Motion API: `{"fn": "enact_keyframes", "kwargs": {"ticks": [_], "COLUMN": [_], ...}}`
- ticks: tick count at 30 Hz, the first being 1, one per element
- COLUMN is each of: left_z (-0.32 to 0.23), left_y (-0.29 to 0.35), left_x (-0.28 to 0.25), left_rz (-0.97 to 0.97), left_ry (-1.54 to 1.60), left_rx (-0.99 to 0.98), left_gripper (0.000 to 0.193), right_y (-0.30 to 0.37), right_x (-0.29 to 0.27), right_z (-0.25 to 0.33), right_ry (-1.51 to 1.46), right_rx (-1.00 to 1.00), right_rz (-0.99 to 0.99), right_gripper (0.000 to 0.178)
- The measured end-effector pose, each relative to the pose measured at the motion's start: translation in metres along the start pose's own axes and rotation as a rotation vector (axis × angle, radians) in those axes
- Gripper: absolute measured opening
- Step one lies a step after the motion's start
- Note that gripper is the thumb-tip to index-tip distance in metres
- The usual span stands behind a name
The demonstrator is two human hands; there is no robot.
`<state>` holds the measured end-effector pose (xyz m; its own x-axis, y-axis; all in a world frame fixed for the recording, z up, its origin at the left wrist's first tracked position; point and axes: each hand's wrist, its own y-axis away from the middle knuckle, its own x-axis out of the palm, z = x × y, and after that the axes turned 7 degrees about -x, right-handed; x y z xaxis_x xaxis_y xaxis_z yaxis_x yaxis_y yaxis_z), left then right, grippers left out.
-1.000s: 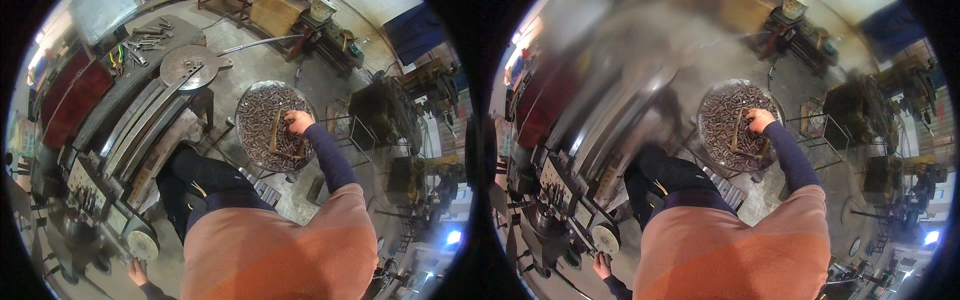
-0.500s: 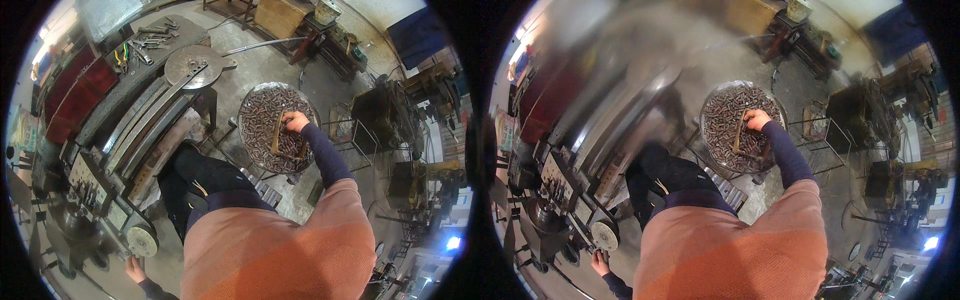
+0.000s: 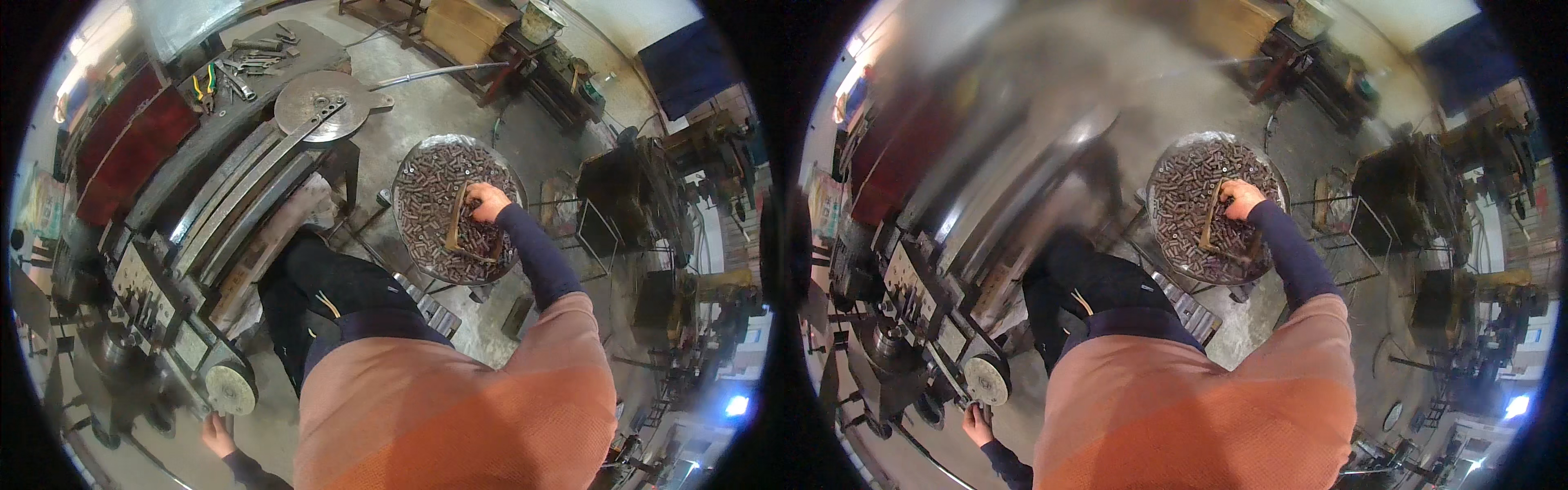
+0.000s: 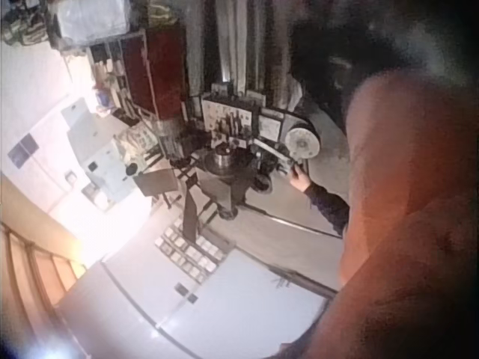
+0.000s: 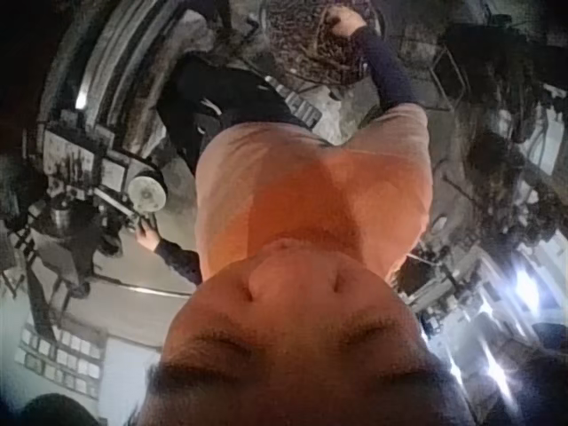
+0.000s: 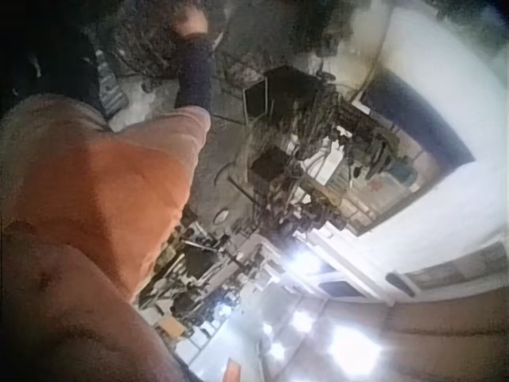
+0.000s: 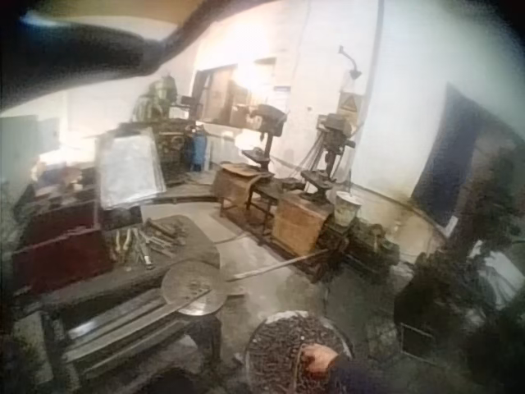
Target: The person operates a metal lathe to machine small cylindrical metal parts. They repeatedly load a part into the chuck, engage the machine, and remove the finished part, placing it into a nearby container.
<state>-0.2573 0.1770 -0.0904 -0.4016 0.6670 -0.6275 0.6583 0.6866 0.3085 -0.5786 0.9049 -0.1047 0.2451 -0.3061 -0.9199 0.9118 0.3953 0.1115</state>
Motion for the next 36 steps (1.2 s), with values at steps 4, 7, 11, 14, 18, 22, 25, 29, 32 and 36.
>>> {"fn": "enact_keyframes", "kwargs": {"ticks": [4,7,11,14,18,22,25,29,32,36], "left_z": [-0.005,-0.017,0.002,-0.017,-0.016,-0.025,-0.015,-0.012,-0.015,-0.053], "left_y": [0.004,0.01,0.002,0.004,0.009,0.014,0.006,0.008,0.004,0.024], "left_x": [0.007,0.007,0.0,0.001,0.004,0.01,0.006,0.009,0.003,-0.023], "left_rz": [-0.093,-0.032,-0.03,0.01,-0.055,-0.074,-0.047,-0.067,0.007,0.038], "left_ry": [-0.042,0.104,-0.058,-0.104,-0.085,-0.032,-0.069,0.058,-0.111,-0.242], "left_rx": [0.078,-0.073,0.032,0.023,0.086,0.098,0.09,0.083,0.113,0.227], "left_gripper": [0.024,0.024,0.023,0.025,0.023,0.022,0.023,0.025,0.024,0.024], "right_y": [0.009,0.009,0.018,0.025,0.004,-0.005,-0.018,-0.03,-0.019,-0.026], "right_x": [-0.007,-0.03,-0.026,-0.018,-0.02,-0.034,-0.009,-0.006,0.0,-0.055], "right_z": [0.0,0.026,0.008,-0.009,0.028,0.037,-0.013,-0.005,-0.029,0.06], "right_ry": [0.081,0.043,-0.03,0.01,0.271,0.178,0.29,0.184,0.153,-0.476], "right_rx": [0.039,0.413,0.364,0.311,0.509,0.619,0.426,0.593,0.467,-0.078], "right_rz": [0.038,0.216,0.113,0.129,0.285,0.284,0.437,0.385,0.158,-0.093], "right_gripper": [0.027,0.029,0.029,0.031,0.034,0.036,0.038,0.043,0.025,0.027]}}
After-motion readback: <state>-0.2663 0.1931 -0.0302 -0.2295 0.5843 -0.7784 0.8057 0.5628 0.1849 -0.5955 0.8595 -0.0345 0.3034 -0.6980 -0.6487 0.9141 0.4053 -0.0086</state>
